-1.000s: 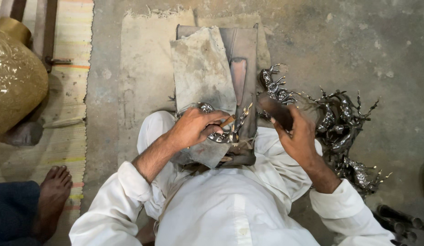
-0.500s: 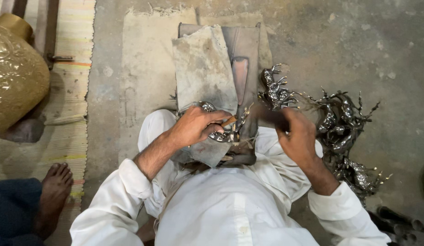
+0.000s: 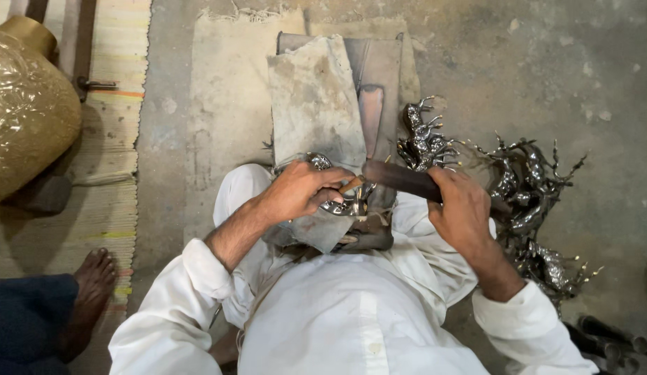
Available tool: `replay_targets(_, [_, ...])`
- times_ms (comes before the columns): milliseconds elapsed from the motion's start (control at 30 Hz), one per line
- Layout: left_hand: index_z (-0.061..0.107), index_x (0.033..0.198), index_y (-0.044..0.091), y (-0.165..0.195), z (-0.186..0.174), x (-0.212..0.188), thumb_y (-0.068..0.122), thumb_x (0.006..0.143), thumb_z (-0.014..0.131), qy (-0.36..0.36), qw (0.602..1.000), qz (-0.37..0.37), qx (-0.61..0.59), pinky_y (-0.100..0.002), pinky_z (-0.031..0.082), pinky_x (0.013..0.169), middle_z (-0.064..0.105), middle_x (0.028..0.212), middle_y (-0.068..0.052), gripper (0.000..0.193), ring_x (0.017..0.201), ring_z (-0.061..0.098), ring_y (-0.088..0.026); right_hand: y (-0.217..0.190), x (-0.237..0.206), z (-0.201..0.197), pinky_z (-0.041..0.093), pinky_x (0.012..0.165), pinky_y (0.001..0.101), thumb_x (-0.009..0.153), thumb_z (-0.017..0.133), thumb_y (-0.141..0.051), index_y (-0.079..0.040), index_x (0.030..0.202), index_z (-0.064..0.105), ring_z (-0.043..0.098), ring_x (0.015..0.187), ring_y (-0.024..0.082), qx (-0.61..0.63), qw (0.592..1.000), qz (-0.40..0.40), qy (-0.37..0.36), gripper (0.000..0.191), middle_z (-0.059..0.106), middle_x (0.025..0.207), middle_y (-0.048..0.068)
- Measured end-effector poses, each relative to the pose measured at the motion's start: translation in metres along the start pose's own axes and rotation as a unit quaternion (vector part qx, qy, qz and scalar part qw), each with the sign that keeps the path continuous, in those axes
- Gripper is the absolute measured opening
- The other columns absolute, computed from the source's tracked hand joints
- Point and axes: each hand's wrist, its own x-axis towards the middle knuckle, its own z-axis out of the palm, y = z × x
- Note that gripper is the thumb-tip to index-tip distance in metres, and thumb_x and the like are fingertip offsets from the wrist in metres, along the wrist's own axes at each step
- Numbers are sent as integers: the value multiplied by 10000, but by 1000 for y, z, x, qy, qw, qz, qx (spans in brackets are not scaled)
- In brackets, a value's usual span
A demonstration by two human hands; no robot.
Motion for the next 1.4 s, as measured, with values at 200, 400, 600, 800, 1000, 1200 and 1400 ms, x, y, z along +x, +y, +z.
replay_targets(200, [639,1293,46,-9,-1,-23,27,935,770,168,965,-92,-179,-267,593,801,806,990,-79,382,919,736,-94,5,-16,14,517,647,436,875,788,-318,-22,1258,493,593,731,251,225,928,262,-141,566,620,876,85])
replay_targets(400, [601,1292,11,-21,-4,-27,-5,905,777,187,915,-175,-310,-232,545,724,769,869,-44,426,796,670,-30,-7,-46,40,557,728,306,1016,579,-350,-38,1276,590,633,754,134,638,675,360,-88,406,628,818,44])
replay_targets(600, [640,1262,46,-4,-2,-7,51,855,821,75,966,-170,-179,-263,574,687,802,902,-88,445,752,699,-63,-16,-58,47,527,664,297,969,601,-255,-91,1321,586,580,690,118,655,621,405,-145,389,585,763,4])
replay_targets(800, [637,1236,54,12,-6,21,106,849,806,-19,995,-35,-93,-364,574,712,809,924,-126,425,874,800,-262,-19,-61,46,497,651,311,967,656,-156,-33,1317,610,552,695,125,626,658,392,-149,374,574,786,-2])
replay_targets(1000, [617,1237,59,13,4,5,157,864,802,39,990,-128,-51,-383,578,648,784,933,-148,428,802,778,-301,-20,-63,51,505,703,300,946,677,-130,-32,1327,615,576,723,127,600,706,346,-146,399,589,792,17])
replay_targets(1200, [643,1165,54,11,42,-27,192,856,850,242,953,-181,-35,-330,613,662,780,861,-146,397,759,795,-234,-5,-53,53,525,726,290,910,684,-141,-51,1351,605,634,766,119,589,720,314,-191,458,651,833,24])
replay_targets(1400, [635,1234,50,7,66,-36,138,875,829,304,931,-199,-19,-311,609,631,789,913,-146,417,775,790,-193,-2,-2,33,483,705,280,888,788,-194,-11,1298,583,541,844,90,424,879,137,-172,494,584,938,-14])
